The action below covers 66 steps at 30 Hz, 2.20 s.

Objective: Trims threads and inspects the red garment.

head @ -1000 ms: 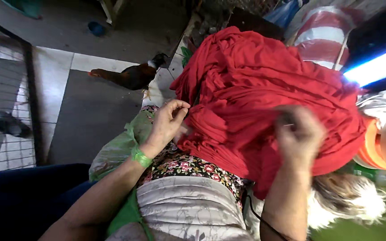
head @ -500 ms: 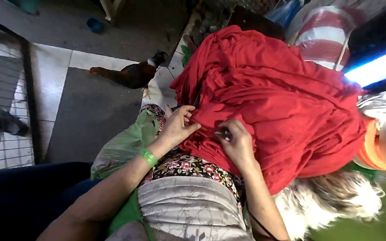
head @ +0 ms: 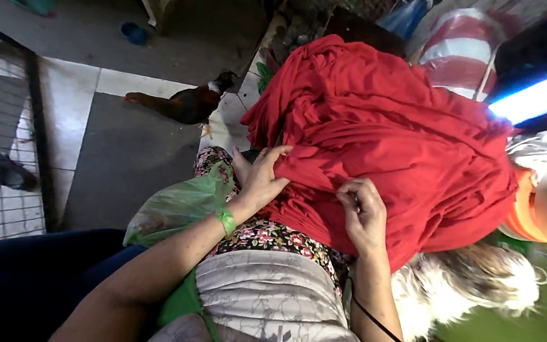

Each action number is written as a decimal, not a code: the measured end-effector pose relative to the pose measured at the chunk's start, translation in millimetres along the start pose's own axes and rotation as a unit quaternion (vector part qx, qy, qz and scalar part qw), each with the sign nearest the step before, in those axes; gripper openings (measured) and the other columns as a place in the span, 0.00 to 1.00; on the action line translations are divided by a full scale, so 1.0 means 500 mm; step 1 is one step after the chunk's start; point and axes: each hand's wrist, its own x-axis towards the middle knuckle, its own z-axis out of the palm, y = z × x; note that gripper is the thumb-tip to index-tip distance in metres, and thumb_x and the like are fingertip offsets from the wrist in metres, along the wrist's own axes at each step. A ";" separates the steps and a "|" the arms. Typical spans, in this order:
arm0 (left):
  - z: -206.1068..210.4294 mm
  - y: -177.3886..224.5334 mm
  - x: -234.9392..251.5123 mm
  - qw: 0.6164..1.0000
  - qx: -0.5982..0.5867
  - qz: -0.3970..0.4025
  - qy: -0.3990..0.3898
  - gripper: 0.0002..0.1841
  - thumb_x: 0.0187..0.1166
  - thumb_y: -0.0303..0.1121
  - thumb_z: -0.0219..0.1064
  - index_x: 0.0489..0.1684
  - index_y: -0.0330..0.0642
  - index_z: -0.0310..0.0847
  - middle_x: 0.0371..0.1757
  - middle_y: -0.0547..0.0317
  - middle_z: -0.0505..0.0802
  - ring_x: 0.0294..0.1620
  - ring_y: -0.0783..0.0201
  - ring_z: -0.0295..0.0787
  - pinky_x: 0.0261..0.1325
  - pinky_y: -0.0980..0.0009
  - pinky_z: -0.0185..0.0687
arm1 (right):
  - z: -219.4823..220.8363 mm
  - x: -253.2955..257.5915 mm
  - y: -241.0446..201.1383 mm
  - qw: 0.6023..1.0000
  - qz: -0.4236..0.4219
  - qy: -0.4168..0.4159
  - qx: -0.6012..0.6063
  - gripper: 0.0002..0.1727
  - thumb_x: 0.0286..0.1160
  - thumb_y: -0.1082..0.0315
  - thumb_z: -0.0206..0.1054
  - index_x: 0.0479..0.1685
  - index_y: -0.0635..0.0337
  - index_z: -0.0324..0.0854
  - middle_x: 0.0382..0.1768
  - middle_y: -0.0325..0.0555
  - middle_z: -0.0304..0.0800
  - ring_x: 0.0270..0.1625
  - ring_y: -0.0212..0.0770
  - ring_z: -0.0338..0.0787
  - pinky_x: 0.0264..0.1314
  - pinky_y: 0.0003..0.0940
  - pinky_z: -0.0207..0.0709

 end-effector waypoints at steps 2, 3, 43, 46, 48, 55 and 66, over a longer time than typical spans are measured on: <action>-0.030 0.038 -0.007 0.998 -0.047 -0.003 -0.039 0.24 0.72 0.27 0.69 0.70 0.40 0.82 0.67 0.47 0.88 0.70 0.56 0.82 0.76 0.54 0.73 | -0.002 -0.003 0.003 1.000 0.003 0.011 -0.027 0.06 0.72 0.78 0.62 0.39 0.70 0.84 0.43 0.54 0.86 0.44 0.35 0.87 0.46 0.24 0.81; -0.037 0.043 -0.011 0.998 -0.052 0.013 -0.042 0.23 0.72 0.28 0.69 0.69 0.39 0.83 0.65 0.48 0.88 0.69 0.58 0.82 0.76 0.55 0.72 | 0.000 -0.004 0.004 0.999 0.003 0.013 -0.034 0.05 0.72 0.78 0.62 0.39 0.70 0.83 0.43 0.55 0.86 0.44 0.36 0.87 0.47 0.24 0.81; -0.006 0.039 0.061 0.874 -0.364 -0.321 -0.006 0.19 0.82 0.25 0.65 0.71 0.40 0.76 0.50 0.56 0.87 0.40 0.69 0.84 0.46 0.73 0.82 | 0.122 0.035 -0.022 0.990 0.119 -0.064 0.038 0.17 0.76 0.67 0.69 0.59 0.67 0.81 0.42 0.52 0.90 0.37 0.40 0.88 0.41 0.38 0.83; -0.004 0.039 0.064 0.856 -0.400 -0.327 -0.007 0.20 0.79 0.18 0.63 0.70 0.39 0.76 0.39 0.59 0.87 0.38 0.69 0.85 0.46 0.72 0.82 | 0.121 0.032 -0.024 0.988 0.133 -0.054 0.053 0.19 0.77 0.67 0.67 0.64 0.67 0.79 0.45 0.52 0.89 0.38 0.38 0.87 0.41 0.36 0.83; -0.009 0.041 0.063 0.856 -0.425 -0.295 -0.021 0.23 0.77 0.14 0.57 0.71 0.39 0.75 0.34 0.63 0.84 0.35 0.71 0.83 0.45 0.74 0.82 | 0.122 0.034 -0.027 0.986 0.145 -0.029 0.079 0.20 0.78 0.70 0.66 0.66 0.69 0.76 0.48 0.52 0.90 0.41 0.35 0.89 0.43 0.32 0.84; -0.011 -0.012 0.028 0.894 -0.427 -0.129 -0.044 0.23 0.72 0.21 0.62 0.68 0.36 0.86 0.71 0.56 0.89 0.61 0.71 0.89 0.62 0.71 0.83 | 0.126 0.028 -0.023 0.978 0.162 0.048 0.125 0.16 0.76 0.73 0.68 0.61 0.66 0.77 0.43 0.44 0.91 0.40 0.27 0.89 0.43 0.23 0.83; -0.035 0.076 0.007 0.879 -0.420 -0.220 0.047 0.19 0.78 0.16 0.62 0.65 0.39 0.84 0.57 0.63 0.92 0.46 0.72 0.90 0.54 0.74 0.87 | 0.127 0.033 -0.022 0.985 0.139 0.015 0.100 0.15 0.71 0.73 0.71 0.56 0.67 0.83 0.46 0.51 0.90 0.41 0.33 0.89 0.43 0.28 0.84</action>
